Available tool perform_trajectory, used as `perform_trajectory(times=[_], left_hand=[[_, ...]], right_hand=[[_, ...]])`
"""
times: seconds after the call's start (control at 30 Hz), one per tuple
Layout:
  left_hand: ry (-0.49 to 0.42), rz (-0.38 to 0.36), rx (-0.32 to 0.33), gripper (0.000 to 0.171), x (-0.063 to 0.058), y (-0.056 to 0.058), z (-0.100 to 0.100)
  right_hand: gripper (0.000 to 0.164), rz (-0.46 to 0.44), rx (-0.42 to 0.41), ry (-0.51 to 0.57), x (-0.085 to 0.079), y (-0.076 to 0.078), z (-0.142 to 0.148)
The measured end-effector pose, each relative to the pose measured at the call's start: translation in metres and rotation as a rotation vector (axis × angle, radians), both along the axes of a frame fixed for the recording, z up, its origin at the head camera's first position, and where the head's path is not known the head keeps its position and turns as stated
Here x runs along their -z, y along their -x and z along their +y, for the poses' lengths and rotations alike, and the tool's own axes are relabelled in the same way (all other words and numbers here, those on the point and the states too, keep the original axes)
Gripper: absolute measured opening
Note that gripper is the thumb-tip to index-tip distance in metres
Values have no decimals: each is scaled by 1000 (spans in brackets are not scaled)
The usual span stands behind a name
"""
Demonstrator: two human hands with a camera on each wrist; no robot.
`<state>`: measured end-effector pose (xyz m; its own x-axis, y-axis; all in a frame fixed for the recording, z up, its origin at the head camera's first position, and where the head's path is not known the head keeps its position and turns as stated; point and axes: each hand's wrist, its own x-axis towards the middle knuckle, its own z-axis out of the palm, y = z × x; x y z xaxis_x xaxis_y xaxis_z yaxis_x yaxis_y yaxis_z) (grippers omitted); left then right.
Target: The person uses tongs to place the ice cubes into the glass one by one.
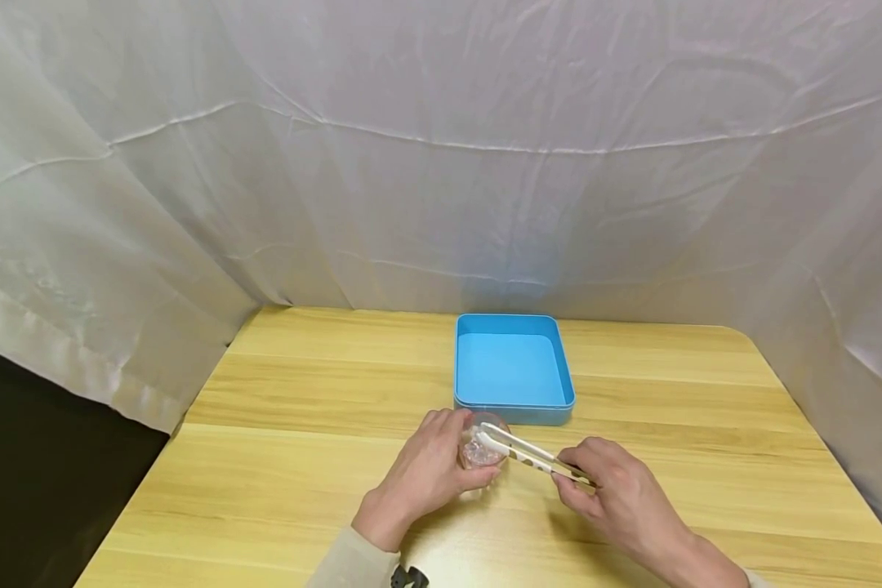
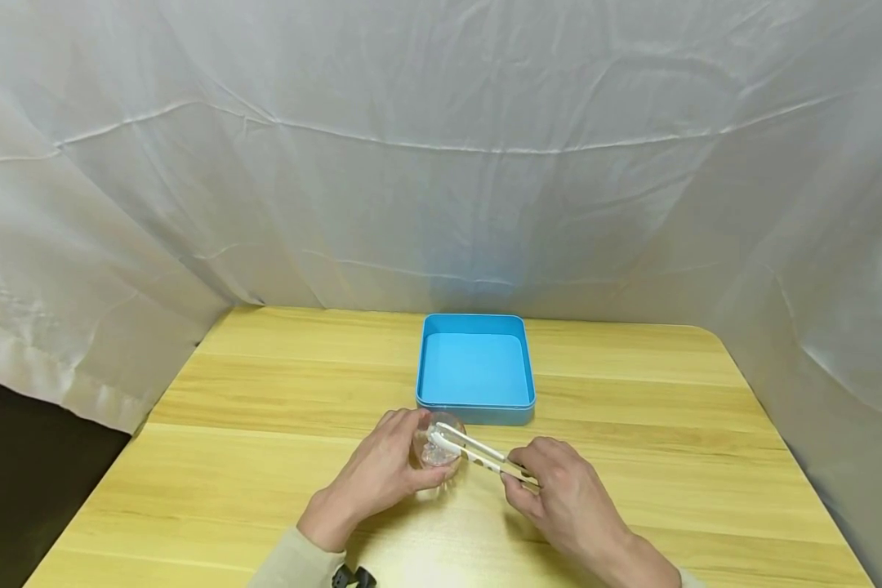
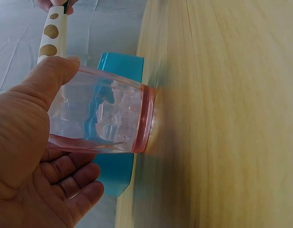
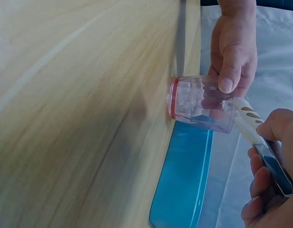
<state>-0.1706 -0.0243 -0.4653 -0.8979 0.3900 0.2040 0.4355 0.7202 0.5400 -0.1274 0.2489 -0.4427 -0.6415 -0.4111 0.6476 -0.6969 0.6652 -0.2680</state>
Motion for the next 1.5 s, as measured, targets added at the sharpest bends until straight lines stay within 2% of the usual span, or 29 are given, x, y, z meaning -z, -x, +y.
perform_trajectory(times=[0.27,0.53,0.73,1.0,1.1,1.27,1.5], left_hand=[[-1,-5,-3,69,0,0,0],[-4,-6,2,70,-1,0,0],[4,-23,-2,70,-1,-1,1],[-7,-3,-2,69,-1,-1,1],[-5,-4,-3,69,0,-1,1],[-5,-7,-6,69,-1,-1,1],[-1,-4,-5,70,-1,-1,1]], right_hand=[[39,4,1,8,1,0,0],[29,-22,6,14,0,-1,0],[33,-23,9,17,1,-2,0],[38,-16,13,26,3,-2,-1],[32,-11,15,31,4,-3,-1],[6,-17,22,36,5,-3,-2],[8,-3,37,31,6,-3,-2]])
